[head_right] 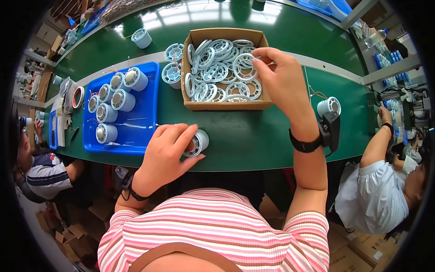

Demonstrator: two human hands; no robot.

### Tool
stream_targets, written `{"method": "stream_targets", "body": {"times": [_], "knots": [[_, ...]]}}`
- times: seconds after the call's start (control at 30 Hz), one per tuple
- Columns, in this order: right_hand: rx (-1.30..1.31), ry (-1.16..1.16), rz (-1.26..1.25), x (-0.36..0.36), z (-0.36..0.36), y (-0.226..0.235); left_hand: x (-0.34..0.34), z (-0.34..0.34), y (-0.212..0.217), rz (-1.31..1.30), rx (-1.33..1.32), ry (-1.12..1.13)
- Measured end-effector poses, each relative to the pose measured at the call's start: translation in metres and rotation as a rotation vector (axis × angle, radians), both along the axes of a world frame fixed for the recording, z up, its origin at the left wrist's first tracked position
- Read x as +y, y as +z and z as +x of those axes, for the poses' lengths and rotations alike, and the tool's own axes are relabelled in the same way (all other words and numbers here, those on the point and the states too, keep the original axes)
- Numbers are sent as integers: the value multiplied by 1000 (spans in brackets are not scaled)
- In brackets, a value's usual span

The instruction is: The person picks up a blue tray and places it on the table. They take a white plastic component from a box and a motor from the tray, fitting the component onto the motor by hand before placing the assembled unit on the table.

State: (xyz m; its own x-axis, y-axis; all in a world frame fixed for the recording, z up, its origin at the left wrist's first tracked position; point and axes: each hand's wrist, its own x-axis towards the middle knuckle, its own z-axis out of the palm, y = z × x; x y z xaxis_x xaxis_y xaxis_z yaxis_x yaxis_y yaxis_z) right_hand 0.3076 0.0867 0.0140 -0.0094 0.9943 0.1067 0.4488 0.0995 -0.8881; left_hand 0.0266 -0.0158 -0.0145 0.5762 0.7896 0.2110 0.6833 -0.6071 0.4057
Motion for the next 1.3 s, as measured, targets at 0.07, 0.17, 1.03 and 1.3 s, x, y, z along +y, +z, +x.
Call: {"method": "stream_targets", "body": {"times": [0.07,0.17,1.03,1.3], "knots": [[56,-47,70,-26,2,-2,7,7,-9,-8,-17,28],[198,75,-22,-66,5,-14,9,15,-17,-242,-87,141],[-155,315,113,-121,10,-82,4,22,-35,-1326,-820,162],[-38,322,257,-121,-44,-64,5,39,-48,-1275,-903,72]]}}
